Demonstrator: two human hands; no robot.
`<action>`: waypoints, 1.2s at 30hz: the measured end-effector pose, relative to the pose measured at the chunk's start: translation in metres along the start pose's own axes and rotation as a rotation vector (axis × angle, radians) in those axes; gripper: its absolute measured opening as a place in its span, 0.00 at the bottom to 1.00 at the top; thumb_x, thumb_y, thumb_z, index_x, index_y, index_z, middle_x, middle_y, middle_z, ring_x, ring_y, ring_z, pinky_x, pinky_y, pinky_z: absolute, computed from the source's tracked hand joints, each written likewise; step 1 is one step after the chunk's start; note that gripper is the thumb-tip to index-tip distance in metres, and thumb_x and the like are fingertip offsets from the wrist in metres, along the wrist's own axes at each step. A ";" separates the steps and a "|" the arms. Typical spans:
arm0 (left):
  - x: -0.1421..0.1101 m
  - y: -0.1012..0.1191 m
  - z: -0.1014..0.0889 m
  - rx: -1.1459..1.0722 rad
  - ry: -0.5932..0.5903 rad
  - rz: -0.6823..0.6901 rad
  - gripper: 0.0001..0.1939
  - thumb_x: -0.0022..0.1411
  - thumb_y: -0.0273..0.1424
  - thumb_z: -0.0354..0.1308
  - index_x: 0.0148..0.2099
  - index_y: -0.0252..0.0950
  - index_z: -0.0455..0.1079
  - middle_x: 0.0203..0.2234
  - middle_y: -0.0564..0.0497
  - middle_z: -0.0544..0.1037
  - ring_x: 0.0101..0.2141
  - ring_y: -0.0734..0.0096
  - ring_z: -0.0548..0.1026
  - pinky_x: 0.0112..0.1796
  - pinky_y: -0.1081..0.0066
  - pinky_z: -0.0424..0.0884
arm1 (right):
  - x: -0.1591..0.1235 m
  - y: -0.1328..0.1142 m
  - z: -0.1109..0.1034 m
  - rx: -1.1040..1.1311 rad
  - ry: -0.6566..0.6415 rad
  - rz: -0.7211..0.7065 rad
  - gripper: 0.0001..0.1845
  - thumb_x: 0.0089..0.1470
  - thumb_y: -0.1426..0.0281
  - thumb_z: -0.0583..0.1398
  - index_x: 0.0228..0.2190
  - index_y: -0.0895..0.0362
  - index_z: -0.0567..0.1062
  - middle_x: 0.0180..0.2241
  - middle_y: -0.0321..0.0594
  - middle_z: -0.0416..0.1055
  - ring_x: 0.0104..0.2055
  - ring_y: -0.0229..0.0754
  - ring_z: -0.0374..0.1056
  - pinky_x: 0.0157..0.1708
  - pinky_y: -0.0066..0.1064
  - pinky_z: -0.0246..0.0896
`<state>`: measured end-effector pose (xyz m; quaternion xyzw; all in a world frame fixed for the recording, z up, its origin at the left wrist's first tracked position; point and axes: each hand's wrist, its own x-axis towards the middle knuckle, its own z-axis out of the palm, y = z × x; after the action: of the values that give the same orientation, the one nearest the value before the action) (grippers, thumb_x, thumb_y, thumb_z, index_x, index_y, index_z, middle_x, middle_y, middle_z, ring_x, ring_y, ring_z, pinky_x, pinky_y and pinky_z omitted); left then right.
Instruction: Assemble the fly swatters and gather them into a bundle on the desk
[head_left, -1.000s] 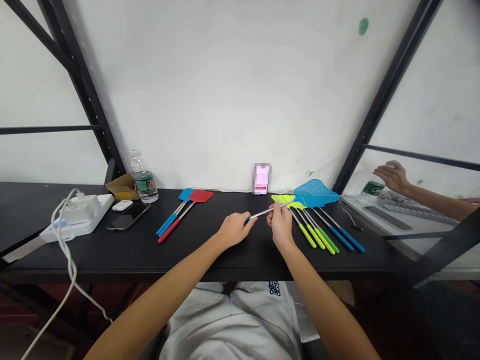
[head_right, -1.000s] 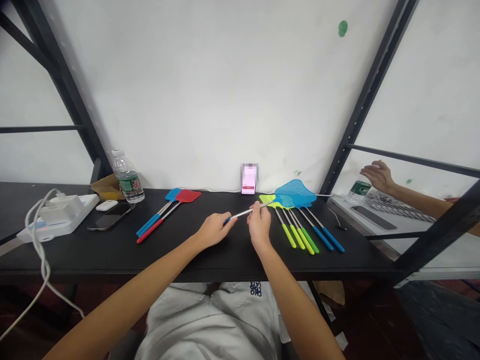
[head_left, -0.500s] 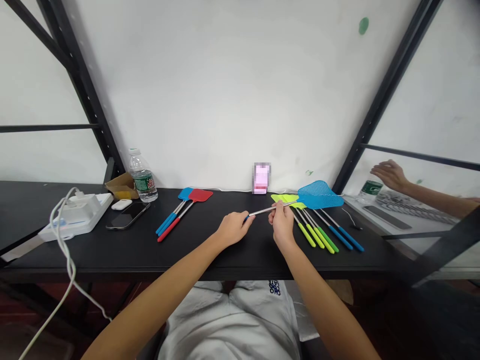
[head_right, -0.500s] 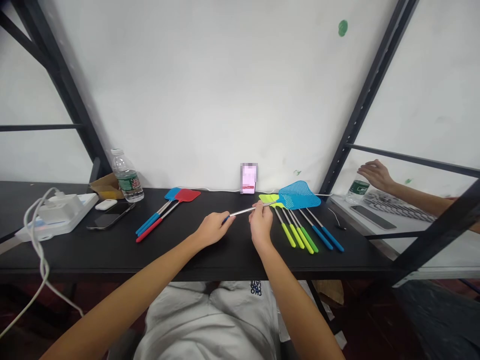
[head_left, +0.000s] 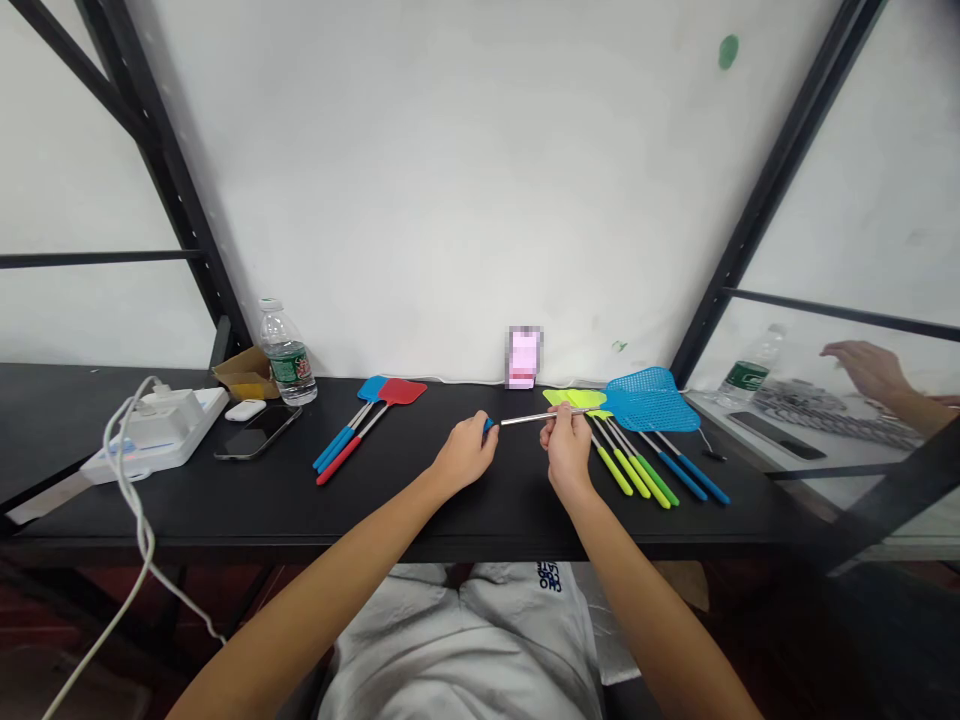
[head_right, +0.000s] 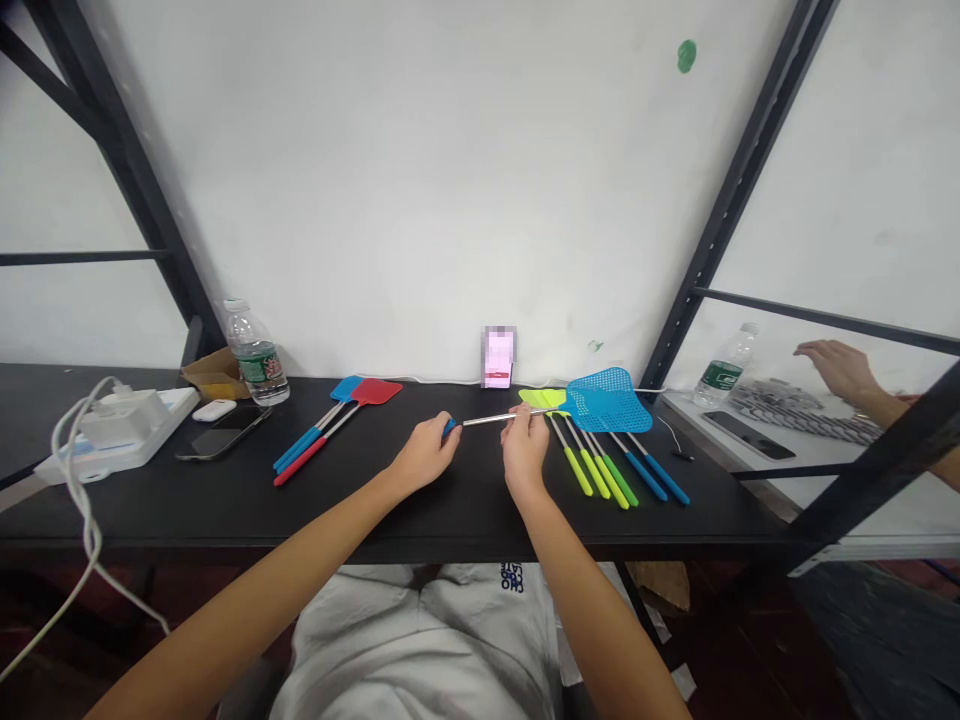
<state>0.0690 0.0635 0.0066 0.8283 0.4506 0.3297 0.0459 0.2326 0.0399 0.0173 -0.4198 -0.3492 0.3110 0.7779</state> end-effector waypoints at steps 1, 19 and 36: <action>0.001 -0.001 0.001 0.011 0.007 -0.014 0.10 0.70 0.35 0.43 0.36 0.38 0.60 0.28 0.49 0.72 0.31 0.66 0.72 0.32 0.69 0.62 | 0.000 0.000 0.000 0.004 0.004 0.009 0.21 0.56 0.50 0.58 0.28 0.56 0.66 0.17 0.27 0.55 0.16 0.31 0.52 0.14 0.25 0.46; -0.004 0.004 -0.008 0.069 -0.155 0.075 0.12 0.71 0.38 0.44 0.43 0.41 0.66 0.33 0.50 0.76 0.35 0.65 0.75 0.33 0.72 0.63 | 0.002 0.005 -0.002 -0.079 -0.047 0.014 0.21 0.56 0.50 0.57 0.28 0.56 0.67 0.17 0.27 0.55 0.15 0.31 0.54 0.13 0.25 0.47; -0.006 0.006 -0.004 0.085 -0.231 0.138 0.13 0.72 0.38 0.41 0.43 0.38 0.65 0.32 0.47 0.78 0.34 0.62 0.77 0.32 0.71 0.64 | -0.006 0.006 0.001 -0.158 -0.400 0.199 0.21 0.52 0.51 0.61 0.28 0.59 0.71 0.18 0.32 0.64 0.16 0.32 0.59 0.13 0.22 0.48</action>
<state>0.0684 0.0546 0.0093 0.8909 0.3980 0.2152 0.0396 0.2273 0.0383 0.0107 -0.4417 -0.4766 0.4348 0.6235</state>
